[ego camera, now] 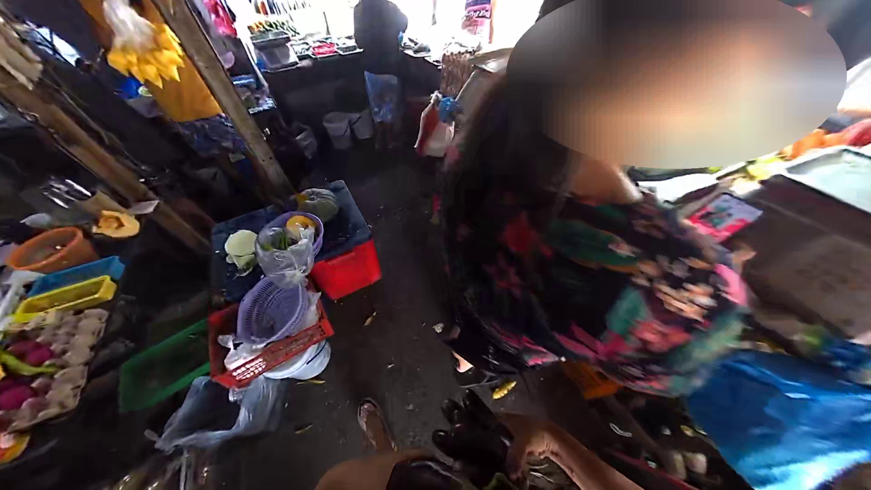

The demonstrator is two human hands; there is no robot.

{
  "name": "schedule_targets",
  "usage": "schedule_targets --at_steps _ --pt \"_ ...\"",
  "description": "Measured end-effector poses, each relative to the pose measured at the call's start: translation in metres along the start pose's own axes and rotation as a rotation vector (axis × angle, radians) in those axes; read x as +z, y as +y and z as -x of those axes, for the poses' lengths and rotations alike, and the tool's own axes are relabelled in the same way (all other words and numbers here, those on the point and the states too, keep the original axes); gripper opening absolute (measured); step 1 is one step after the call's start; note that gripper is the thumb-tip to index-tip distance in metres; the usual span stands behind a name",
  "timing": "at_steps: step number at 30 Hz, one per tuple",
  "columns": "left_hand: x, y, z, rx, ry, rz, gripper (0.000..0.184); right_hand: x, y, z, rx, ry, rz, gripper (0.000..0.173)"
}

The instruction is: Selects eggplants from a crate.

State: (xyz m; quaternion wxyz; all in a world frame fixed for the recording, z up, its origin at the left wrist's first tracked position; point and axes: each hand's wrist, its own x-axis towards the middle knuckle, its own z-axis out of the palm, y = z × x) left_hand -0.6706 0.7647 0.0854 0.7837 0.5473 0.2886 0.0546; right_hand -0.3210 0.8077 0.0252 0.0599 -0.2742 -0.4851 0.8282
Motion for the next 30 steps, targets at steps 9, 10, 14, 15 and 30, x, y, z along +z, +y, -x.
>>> schedule_targets --at_steps 9,10,14,15,30 --pt "-0.247 0.107 0.005 -0.070 -0.307 -0.146 0.097 -0.042 -0.120 -0.152 -0.114 0.587 -0.139 0.096" --pt "-0.270 0.112 -0.002 -0.082 -0.339 -0.142 0.098 -0.048 -0.133 -0.164 -0.081 0.650 -0.155 0.099" --pt "-0.363 0.130 -0.044 -0.102 -0.493 -0.136 0.103 -0.084 -0.155 -0.208 -0.153 0.746 -0.281 0.083" --pt "-0.386 0.137 -0.058 -0.101 -0.543 -0.139 0.103 -0.095 -0.158 -0.219 -0.202 0.766 -0.306 0.081" --pt "-0.603 0.307 -0.292 -0.126 -1.040 -0.232 0.098 -0.302 -0.298 -0.291 -0.304 1.534 -0.614 0.080"
